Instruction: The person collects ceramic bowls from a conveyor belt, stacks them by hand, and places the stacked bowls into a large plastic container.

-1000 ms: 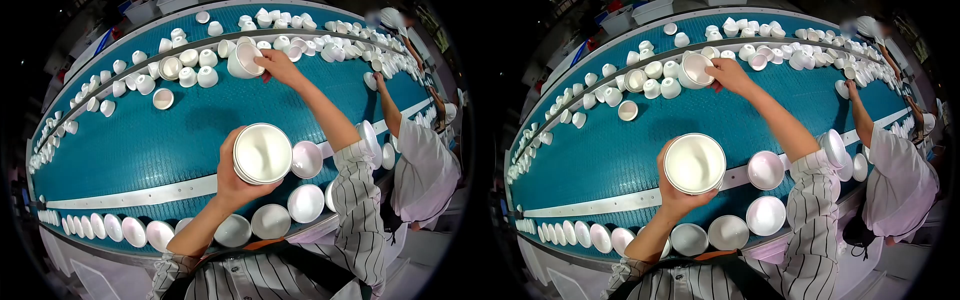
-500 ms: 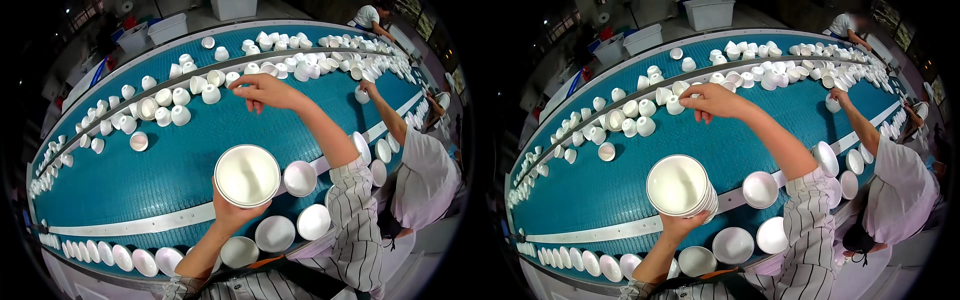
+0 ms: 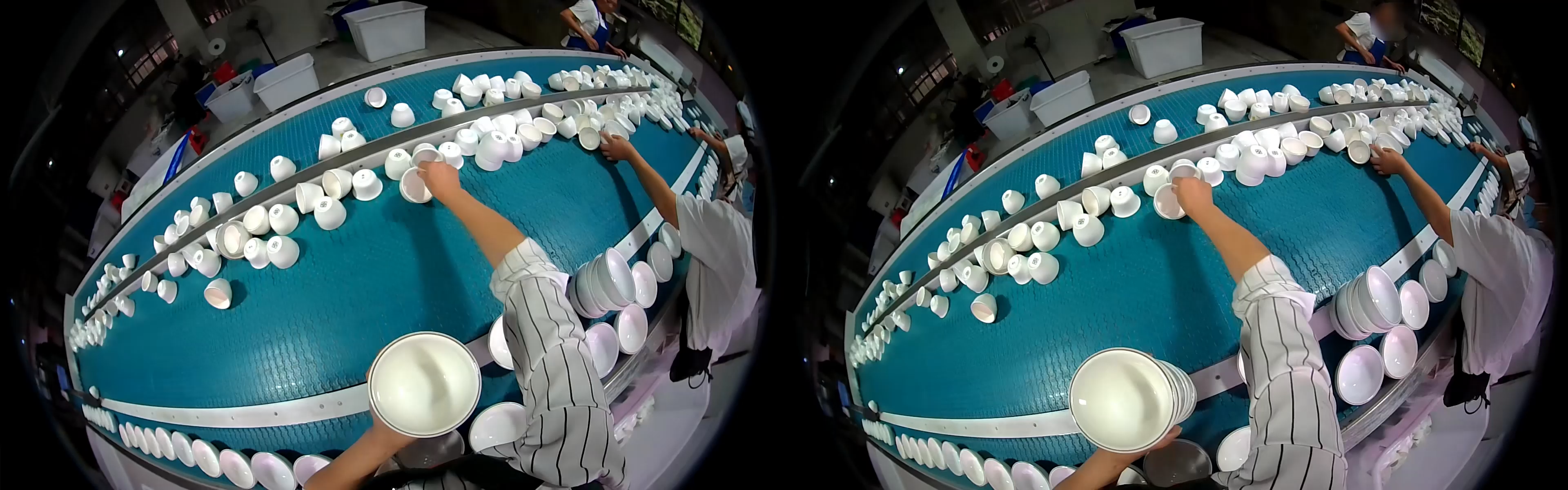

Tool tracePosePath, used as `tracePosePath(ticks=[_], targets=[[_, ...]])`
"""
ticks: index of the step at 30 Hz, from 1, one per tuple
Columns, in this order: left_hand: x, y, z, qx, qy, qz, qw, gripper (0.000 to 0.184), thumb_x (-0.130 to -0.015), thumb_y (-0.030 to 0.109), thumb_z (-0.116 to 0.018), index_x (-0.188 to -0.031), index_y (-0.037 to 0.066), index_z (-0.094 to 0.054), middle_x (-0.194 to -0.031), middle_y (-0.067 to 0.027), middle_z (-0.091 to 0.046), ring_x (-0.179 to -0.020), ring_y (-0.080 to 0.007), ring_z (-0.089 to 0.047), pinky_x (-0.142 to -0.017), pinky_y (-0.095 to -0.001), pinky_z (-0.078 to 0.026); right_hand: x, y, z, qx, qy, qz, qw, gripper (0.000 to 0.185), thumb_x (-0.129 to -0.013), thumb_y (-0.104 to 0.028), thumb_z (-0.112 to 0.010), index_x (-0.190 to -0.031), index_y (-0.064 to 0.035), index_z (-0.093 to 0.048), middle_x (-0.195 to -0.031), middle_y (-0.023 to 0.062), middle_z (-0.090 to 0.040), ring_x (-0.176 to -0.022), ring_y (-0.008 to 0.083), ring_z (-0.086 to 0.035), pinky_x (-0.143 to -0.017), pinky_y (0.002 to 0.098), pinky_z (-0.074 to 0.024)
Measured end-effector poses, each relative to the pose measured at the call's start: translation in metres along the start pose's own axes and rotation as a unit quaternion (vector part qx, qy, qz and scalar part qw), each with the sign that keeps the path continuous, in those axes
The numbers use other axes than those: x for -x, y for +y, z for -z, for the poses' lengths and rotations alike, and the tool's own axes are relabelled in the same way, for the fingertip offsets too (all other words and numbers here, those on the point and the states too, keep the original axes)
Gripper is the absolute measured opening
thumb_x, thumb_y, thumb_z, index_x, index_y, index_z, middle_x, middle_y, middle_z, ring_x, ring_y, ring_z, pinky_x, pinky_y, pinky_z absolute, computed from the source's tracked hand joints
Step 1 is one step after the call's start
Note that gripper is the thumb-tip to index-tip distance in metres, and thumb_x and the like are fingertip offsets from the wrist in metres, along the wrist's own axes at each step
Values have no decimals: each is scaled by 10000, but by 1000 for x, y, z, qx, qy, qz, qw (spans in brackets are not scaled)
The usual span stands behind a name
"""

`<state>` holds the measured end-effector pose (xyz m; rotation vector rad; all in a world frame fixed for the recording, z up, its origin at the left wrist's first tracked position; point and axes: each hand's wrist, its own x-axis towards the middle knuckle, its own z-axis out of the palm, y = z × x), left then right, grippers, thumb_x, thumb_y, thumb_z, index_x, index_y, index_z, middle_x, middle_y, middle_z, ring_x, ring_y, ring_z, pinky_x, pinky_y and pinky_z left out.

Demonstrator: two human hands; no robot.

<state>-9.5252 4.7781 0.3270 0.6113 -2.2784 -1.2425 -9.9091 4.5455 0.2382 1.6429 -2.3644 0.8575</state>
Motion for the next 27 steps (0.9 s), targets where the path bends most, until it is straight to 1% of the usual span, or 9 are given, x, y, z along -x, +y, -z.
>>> tracePosePath(ticks=[2,5,7,9,12,17,20,23,27], targets=[[-9,5,-13,1,16,-5,1000,970,-540,202,-887,-1307,15,-323,-1244,-175,-501,-1109,-280,-542,-934,-406,-443,-1,-3,46,-190,-35,-38,980,208,-852,-225,-568,-928,-47,-647,-731,135,-649,-603,231,-643,-511,344,-507],[-29,17,-29,63,59,26,996,997,-529,208,-899,-1309,16,-308,-1246,-171,-497,-1118,-273,-537,-934,-399,-444,2,-34,143,-468,-95,-31,878,276,-868,-251,-538,-932,2,-628,-668,97,-632,-509,167,-609,-430,275,-475],[-46,31,-38,141,92,54,984,1016,-513,210,-907,-1307,13,-306,-1250,-166,-487,-1131,-270,-525,-938,-399,-440,15,-67,239,-465,-189,3,865,298,-877,-271,-533,-960,-3,-633,-648,58,-619,-470,106,-561,-422,233,-446],[-67,56,-44,207,126,52,969,988,-525,196,-898,-1302,9,-317,-1256,-163,-478,-1142,-261,-516,-947,-391,-432,34,-88,310,-384,-238,77,889,325,-899,-337,-516,-1011,-54,-629,-610,-1,-567,-468,45,-515,-389,181,-390],[-86,73,-52,168,117,5,979,958,-574,185,-870,-1317,4,-292,-1249,-156,-489,-1136,-251,-527,-947,-368,-438,65,-104,367,-383,-302,147,860,333,-857,-330,-579,-1028,-47,-620,-587,-23,-541,-445,24,-466,-378,180,-341],[-109,93,-66,172,91,3,981,932,-622,189,-842,-1332,-5,-270,-1243,-151,-501,-1121,-241,-546,-942,-343,-445,83,-97,391,-253,-447,193,836,339,-867,-278,-568,-1089,-26,-609,-660,43,-612,-522,71,-537,-465,223,-415],[-119,93,-83,187,95,6,978,927,-627,209,-842,-1344,1,-291,-1267,-150,-483,-1147,-241,-523,-961,-346,-423,75,-74,392,-127,-437,295,840,381,-855,-298,-580,-1124,-28,-603,-788,83,-658,-656,134,-609,-539,251,-469],[-131,104,-99,210,120,-1,970,948,-612,231,-856,-1353,14,-306,-1289,-149,-460,-1184,-255,-484,-985,-360,-389,71,-51,393,-196,-465,294,812,408,-796,-294,-546,-1045,23,-610,-889,136,-656,-800,199,-618,-699,317,-491],[-147,102,-113,145,120,-60,980,1095,-531,319,-899,-1379,23,-273,-1325,-159,-416,-1220,-285,-440,-1018,-381,-354,65,-22,382,-196,-575,219,763,492,-766,-356,-577,-1084,18,-610,-984,140,-655,-859,223,-617,-767,326,-489]])
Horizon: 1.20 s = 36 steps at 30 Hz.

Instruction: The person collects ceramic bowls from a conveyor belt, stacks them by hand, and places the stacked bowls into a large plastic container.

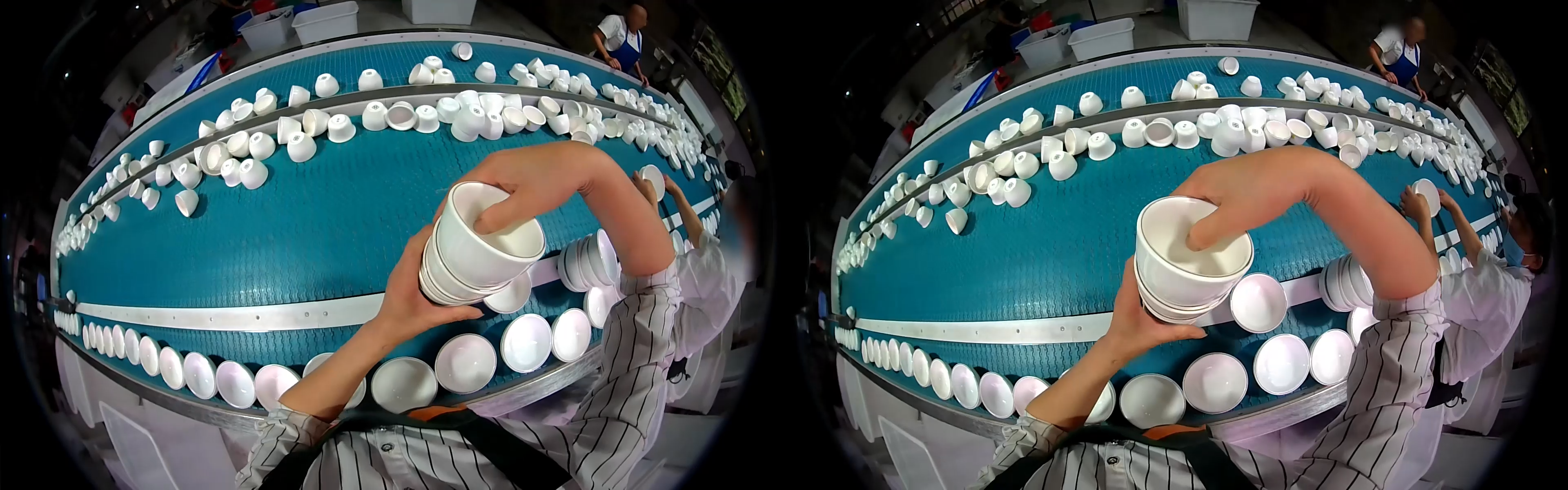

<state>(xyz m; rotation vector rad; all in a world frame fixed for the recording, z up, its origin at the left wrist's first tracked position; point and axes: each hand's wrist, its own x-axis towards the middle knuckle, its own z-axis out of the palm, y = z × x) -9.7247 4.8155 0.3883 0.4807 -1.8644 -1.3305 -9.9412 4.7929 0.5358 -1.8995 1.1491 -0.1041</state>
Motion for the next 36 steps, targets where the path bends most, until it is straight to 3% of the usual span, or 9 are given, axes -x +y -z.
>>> tracePosePath(ticks=[6,10,16,19,24,27,33,34,36], targets=[[9,-48,-4,-88,-58,20,994,1271,-423,376,-918,-1418,27,-209,-1398,-184,-351,-1297,-321,-366,-1069,-420,-308,31,32,6,-45,5,-48,998,503,-770,-386,-587,-1085,4,-621,-1001,130,-659,-890,215,-622,-794,314,-487],[14,-66,-26,-1,-145,210,967,1227,-434,339,-922,-1405,27,-240,-1386,-174,-385,-1303,-313,-367,-1073,-422,-306,48,70,14,-41,15,-45,998,445,-767,-324,-607,-1082,-11,-626,-1017,120,-662,-918,201,-623,-819,309,-483],[12,-81,-50,-11,-154,203,967,1172,-449,308,-919,-1392,38,-278,-1367,-162,-418,-1281,-295,-398,-1059,-410,-320,83,131,17,-51,35,-95,994,374,-787,-239,-578,-1088,-19,-611,-1045,110,-641,-932,186,-614,-825,304,-474],[15,-90,-60,-25,-154,206,966,1144,-460,289,-918,-1383,30,-294,-1348,-160,-438,-1268,-285,-412,-1051,-394,-329,116,161,-14,128,86,-131,979,315,-819,-179,-531,-1093,-29,-570,-1037,81,-591,-926,158,-582,-827,271,-462],[1,-91,-91,-28,-140,239,960,1005,-523,202,-889,-1344,18,-339,-1296,-164,-476,-1221,-273,-460,-1014,-373,-371,158,179,-160,643,108,-119,748,237,-872,-79,-452,-1102,-45,-502,-1024,33,-508,-916,110,-529,-830,217,-443],[-1,-96,-108,-49,-120,197,972,876,-572,132,-845,-1300,17,-372,-1237,-171,-519,-1158,-272,-518,-956,-371,-426,145,230,-200,770,75,-59,631,232,-892,-46,-448,-1122,-46,-480,-1026,10,-500,-904,102,-539,-840,206,-447],[-23,-56,-124,-116,-92,128,981,836,-567,118,-853,-1269,38,-407,-1187,-156,-560,-1095,-292,-566,-903,-369,-469,139,246,-192,366,431,-91,820,388,-852,-147,-583,-1225,-55,-525,-1188,84,-554,-1065,162,-554,-899,287,-446],[-28,-41,-120,-125,-93,128,979,831,-566,117,-855,-1266,45,-414,-1190,-149,-560,-1095,-291,-566,-901,-369,-470,151,226,-168,217,430,-77,873,443,-820,-161,-631,-1234,-43,-523,-1178,98,-570,-1057,168,-569,-893,298,-461],[-38,-12,-112,-141,-112,118,977,817,-535,99,-854,-1242,56,-447,-1189,-143,-547,-1091,-305,-561,-904,-372,-465,210,139,-38,-199,212,53,955,564,-756,-187,-729,-1252,-18,-519,-1158,126,-602,-1041,180,-601,-881,319,-491]])
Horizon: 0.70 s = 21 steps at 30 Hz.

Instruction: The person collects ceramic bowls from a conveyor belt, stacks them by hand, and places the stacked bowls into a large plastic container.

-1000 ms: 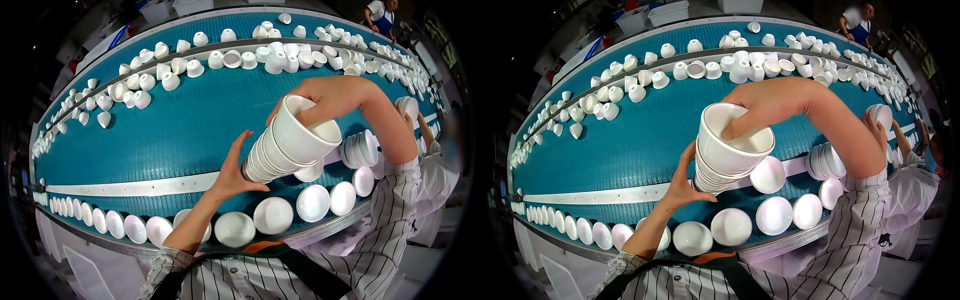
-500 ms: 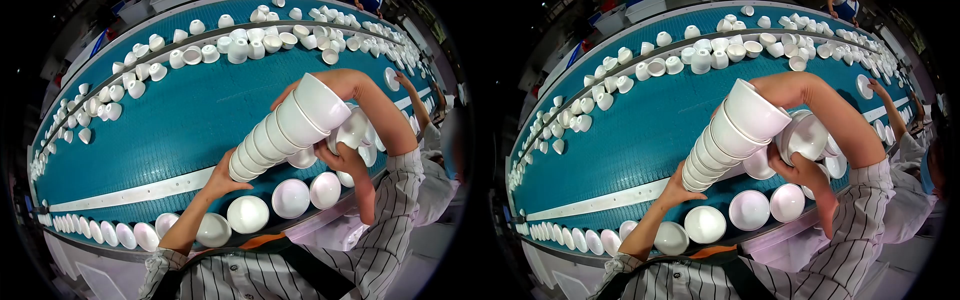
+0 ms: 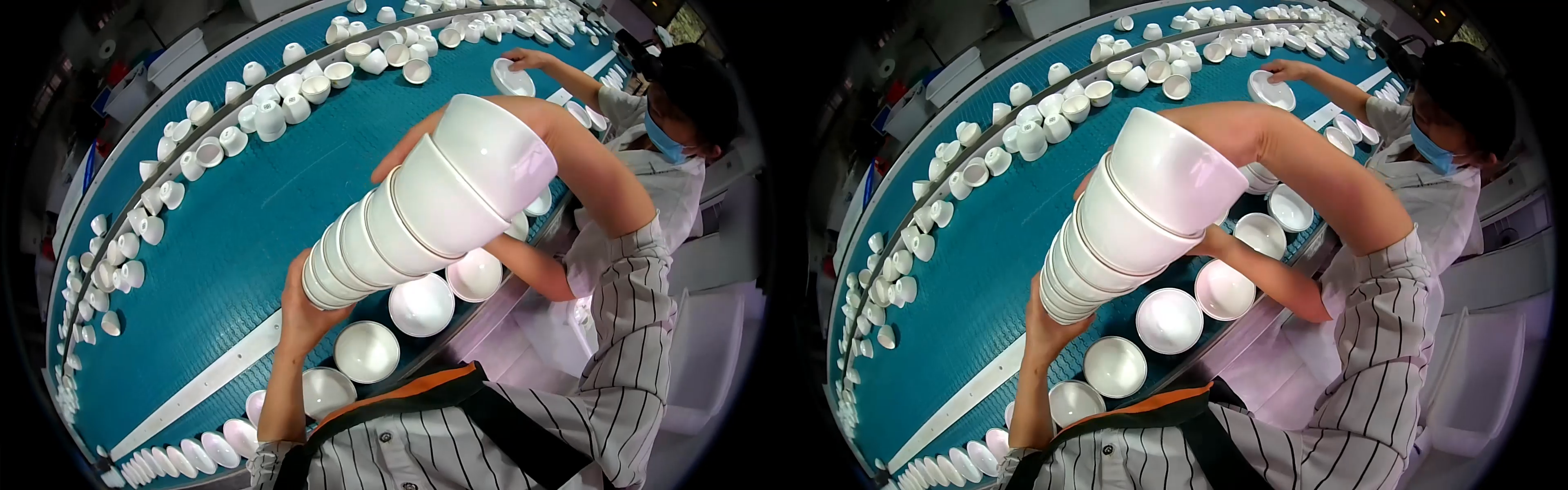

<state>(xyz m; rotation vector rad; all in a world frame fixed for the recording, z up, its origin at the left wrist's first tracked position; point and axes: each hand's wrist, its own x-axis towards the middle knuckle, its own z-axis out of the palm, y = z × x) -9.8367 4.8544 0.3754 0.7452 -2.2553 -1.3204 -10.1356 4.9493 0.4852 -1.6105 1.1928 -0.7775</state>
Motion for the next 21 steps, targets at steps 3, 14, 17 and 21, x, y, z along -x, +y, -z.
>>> tracePosePath(ticks=[3,14,17,21], targets=[[7,50,12,-32,-40,6,999,786,-510,86,-838,-1208,50,-477,-1166,-151,-527,-1077,-334,-538,-920,-389,-441,47,-50,9,-45,-2,122,992,597,-725,-183,-771,-1240,8,-537,-1135,136,-624,-1019,177,-622,-878,311,-499],[54,116,-99,26,-368,31,929,700,-538,230,-850,-1130,22,-538,-1100,-189,-583,-1029,-364,-553,-904,-431,-432,284,-62,-116,-291,291,-242,879,371,-889,-122,-548,-1225,34,-554,-1183,127,-602,-1044,166,-586,-892,263,-458],[42,131,-134,78,-435,6,897,656,-536,173,-829,-1108,22,-544,-1083,-181,-587,-1007,-365,-559,-884,-431,-440,317,-77,-139,-317,449,-279,787,317,-817,-77,-615,-1098,68,-614,-1014,124,-662,-862,154,-646,-760,266,-518],[23,156,-184,61,-485,-84,869,628,-514,128,-803,-1076,35,-541,-1065,-182,-583,-1007,-375,-540,-892,-439,-425,376,-86,-155,-326,512,-336,720,311,-819,-58,-600,-1106,63,-604,-988,120,-665,-834,151,-650,-745,263,-528]])
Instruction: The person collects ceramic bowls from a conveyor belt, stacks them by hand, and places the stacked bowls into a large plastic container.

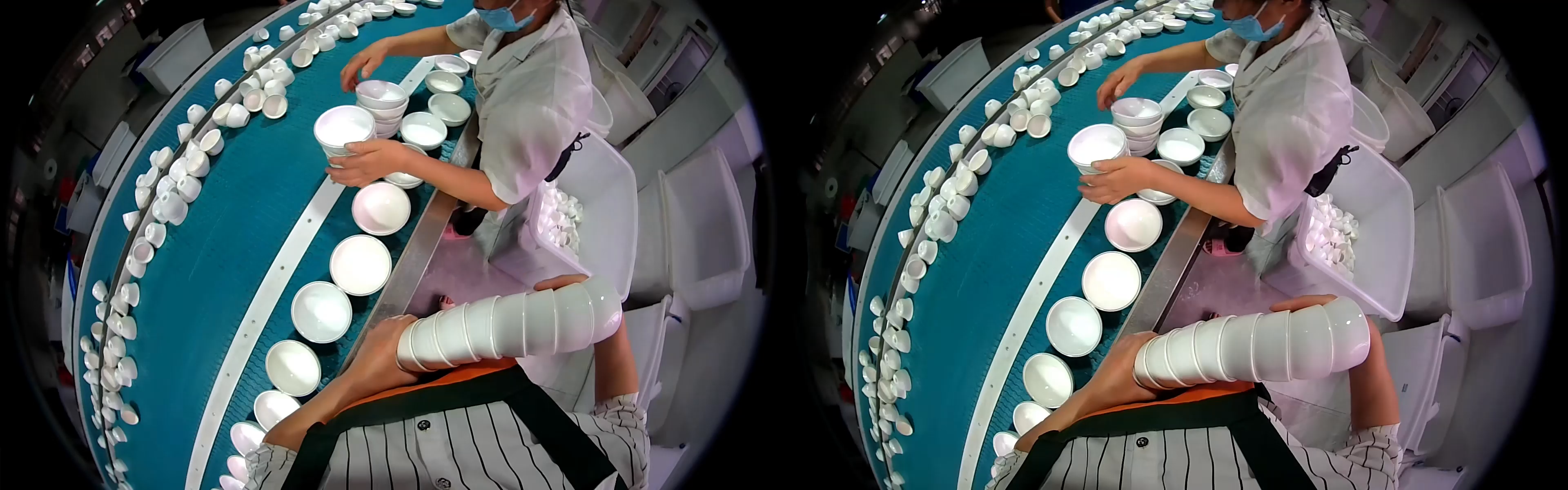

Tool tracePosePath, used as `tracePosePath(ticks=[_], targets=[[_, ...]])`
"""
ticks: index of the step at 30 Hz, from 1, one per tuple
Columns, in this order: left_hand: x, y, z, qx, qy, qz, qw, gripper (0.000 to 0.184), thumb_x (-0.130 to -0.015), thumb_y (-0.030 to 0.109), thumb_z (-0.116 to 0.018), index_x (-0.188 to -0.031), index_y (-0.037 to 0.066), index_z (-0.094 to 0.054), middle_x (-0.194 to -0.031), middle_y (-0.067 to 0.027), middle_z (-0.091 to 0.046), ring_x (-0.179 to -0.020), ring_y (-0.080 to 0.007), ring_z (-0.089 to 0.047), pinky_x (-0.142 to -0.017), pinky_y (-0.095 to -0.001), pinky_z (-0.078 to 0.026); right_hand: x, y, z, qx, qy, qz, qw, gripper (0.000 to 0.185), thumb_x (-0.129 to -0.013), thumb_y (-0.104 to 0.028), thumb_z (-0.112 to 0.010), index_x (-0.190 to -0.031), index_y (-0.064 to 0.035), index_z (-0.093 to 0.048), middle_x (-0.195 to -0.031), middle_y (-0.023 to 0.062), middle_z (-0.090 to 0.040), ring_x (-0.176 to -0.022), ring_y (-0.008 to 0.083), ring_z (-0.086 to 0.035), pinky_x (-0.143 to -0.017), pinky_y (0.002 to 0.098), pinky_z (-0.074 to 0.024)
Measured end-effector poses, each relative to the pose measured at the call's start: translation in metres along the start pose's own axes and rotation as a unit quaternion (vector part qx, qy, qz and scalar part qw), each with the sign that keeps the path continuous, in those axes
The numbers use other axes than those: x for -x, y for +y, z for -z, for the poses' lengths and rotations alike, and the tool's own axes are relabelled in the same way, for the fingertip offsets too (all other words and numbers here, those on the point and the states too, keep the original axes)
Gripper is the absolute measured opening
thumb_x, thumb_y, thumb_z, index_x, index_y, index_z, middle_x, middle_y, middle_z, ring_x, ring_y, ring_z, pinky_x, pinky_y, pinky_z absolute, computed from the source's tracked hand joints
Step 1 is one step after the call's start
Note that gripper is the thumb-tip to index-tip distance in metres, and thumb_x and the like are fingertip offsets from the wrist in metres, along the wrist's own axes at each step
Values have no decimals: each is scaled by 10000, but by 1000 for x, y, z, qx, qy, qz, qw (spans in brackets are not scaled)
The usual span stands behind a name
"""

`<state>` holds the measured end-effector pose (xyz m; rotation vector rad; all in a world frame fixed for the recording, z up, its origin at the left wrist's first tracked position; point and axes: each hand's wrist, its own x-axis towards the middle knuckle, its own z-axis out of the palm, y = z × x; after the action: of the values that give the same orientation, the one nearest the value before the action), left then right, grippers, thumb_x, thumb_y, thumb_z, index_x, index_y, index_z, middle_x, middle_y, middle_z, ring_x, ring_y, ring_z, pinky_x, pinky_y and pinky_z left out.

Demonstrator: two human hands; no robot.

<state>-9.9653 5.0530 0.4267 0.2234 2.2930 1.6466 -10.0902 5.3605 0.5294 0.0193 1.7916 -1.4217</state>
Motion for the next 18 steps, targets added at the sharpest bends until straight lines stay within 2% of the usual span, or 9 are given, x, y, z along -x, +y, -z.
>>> tracePosePath(ticks=[2,4,8,11,12,15,18], targets=[[-30,0,-12,0,-5,-42,999,650,-519,132,-803,-1099,37,-526,-1067,-181,-580,-1015,-378,-534,-896,-442,-421,13,10,27,-30,42,13,999,313,-825,-55,-590,-1117,59,-597,-989,120,-664,-836,151,-651,-746,262,-531],[-58,9,-22,-9,-11,-80,997,706,-524,140,-803,-1149,40,-491,-1078,-181,-573,-1024,-388,-526,-903,-449,-415,25,11,54,-89,78,-18,993,318,-826,-47,-583,-1126,58,-593,-995,122,-662,-834,154,-653,-743,265,-535],[-127,26,-53,-27,-80,-49,995,736,-526,149,-805,-1176,45,-476,-1115,-183,-559,-1050,-381,-516,-911,-450,-408,44,25,120,-132,115,-23,984,330,-829,-38,-571,-1147,49,-584,-1003,119,-660,-838,160,-655,-743,272,-540],[-191,47,-78,-52,-156,-35,986,761,-539,169,-800,-1211,54,-462,-1160,-178,-538,-1108,-366,-490,-935,-458,-385,53,19,168,-278,150,-101,943,342,-835,-31,-557,-1169,39,-574,-1015,113,-657,-846,169,-657,-751,282,-542],[-216,51,-86,-46,-181,-30,982,772,-547,181,-797,-1229,56,-457,-1177,-173,-533,-1140,-360,-473,-953,-457,-369,54,17,185,-295,152,-98,938,351,-842,-30,-544,-1189,23,-567,-1037,106,-653,-858,173,-656,-757,289,-542],[-303,94,-118,-58,-216,-33,974,750,-550,187,-795,-1218,73,-472,-1171,-169,-533,-1130,-363,-482,-959,-450,-370,64,21,276,-285,76,-69,953,400,-872,-54,-525,-1263,30,-506,-1183,114,-597,-1031,169,-600,-890,304,-491],[-402,110,-160,-93,-249,-67,962,738,-551,203,-806,-1198,57,-481,-1171,-167,-534,-1125,-357,-492,-959,-437,-386,54,40,361,-314,87,-46,944,401,-879,-69,-527,-1271,12,-505,-1204,102,-586,-1053,166,-589,-911,306,-482]])
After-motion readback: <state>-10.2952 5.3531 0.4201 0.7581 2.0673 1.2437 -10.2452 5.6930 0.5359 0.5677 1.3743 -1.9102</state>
